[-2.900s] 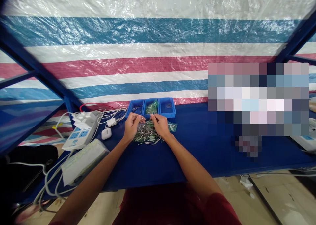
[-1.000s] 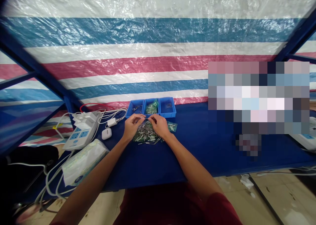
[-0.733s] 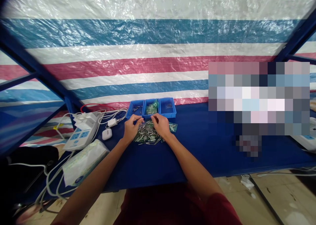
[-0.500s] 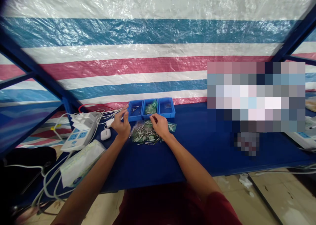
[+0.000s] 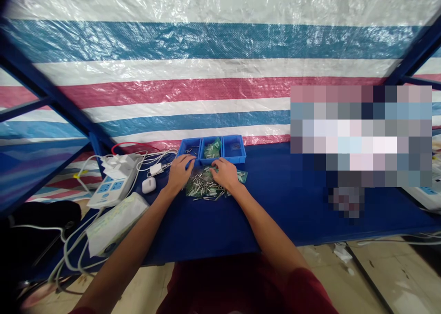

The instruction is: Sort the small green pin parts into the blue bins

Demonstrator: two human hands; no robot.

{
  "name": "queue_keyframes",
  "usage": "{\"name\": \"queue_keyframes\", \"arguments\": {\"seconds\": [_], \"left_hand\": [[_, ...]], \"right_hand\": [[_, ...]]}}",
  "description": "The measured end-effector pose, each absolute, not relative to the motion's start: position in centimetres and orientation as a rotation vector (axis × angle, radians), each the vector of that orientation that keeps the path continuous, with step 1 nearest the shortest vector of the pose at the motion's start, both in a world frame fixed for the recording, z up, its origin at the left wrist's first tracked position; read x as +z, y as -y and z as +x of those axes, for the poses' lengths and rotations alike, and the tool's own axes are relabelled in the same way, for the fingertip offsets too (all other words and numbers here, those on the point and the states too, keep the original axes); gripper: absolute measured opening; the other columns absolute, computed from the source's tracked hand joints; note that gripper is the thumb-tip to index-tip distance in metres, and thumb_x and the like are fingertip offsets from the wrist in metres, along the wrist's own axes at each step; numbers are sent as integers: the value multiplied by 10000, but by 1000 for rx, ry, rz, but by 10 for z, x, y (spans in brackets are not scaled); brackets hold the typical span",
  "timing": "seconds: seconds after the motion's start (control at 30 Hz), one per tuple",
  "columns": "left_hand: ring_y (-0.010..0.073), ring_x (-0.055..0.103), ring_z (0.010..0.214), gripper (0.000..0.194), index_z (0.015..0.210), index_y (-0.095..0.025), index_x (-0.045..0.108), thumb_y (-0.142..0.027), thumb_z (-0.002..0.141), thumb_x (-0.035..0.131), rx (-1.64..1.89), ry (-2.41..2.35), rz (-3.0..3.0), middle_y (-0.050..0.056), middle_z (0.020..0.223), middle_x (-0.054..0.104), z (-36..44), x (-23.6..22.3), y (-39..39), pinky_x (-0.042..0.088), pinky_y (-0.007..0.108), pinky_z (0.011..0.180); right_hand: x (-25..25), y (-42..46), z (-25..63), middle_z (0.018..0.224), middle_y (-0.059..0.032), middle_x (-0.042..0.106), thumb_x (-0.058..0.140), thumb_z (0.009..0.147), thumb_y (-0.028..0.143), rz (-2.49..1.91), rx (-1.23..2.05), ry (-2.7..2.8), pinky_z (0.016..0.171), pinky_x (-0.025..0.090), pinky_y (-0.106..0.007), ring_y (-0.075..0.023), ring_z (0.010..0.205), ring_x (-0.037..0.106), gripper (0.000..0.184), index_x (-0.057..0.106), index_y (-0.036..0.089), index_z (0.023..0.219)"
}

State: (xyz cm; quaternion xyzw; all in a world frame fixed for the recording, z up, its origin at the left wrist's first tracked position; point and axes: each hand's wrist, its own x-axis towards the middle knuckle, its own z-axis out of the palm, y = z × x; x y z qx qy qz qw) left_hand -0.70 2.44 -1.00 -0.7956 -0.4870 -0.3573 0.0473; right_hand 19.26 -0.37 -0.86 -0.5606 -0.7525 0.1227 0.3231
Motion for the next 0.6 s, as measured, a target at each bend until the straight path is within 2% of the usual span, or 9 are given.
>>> {"name": "queue_keyframes", "arguments": {"seconds": [0.07,0.17,0.33,0.6], "left_hand": [[245,604,969,243,964,-188,682,-256,930,451,-1046,1409,-2487,98,987,676,-6,-8,-23,460,389,883],[238,598,970,235,961,-198,684,-256,929,459,-1055,1342,-2475,91,997,672,-6,-6,-22,453,379,869],[216,615,910,255,992,-193,674,-252,942,432,-983,1272,-2594,80,964,681,-4,-13,-22,460,354,849],[218,625,901,266,993,-197,674,-258,943,420,-922,1285,-2661,79,945,699,-3,-17,-22,466,360,852]], "right_hand": [[-7,4,193,1042,-95,644,615,846,316,-1584,287,2069,706,446,-294,-218,867,623,227,664,191,1028],[-7,4,193,1122,-126,613,624,851,351,-1698,260,2165,743,462,-315,-250,954,618,303,646,187,1104],[-8,3,192,1112,-125,621,593,880,381,-1751,255,2231,745,458,-314,-254,967,619,301,638,177,1098],[-9,1,194,997,-84,670,550,902,220,-1729,274,2200,696,415,-285,-220,926,620,130,637,198,996]]}}
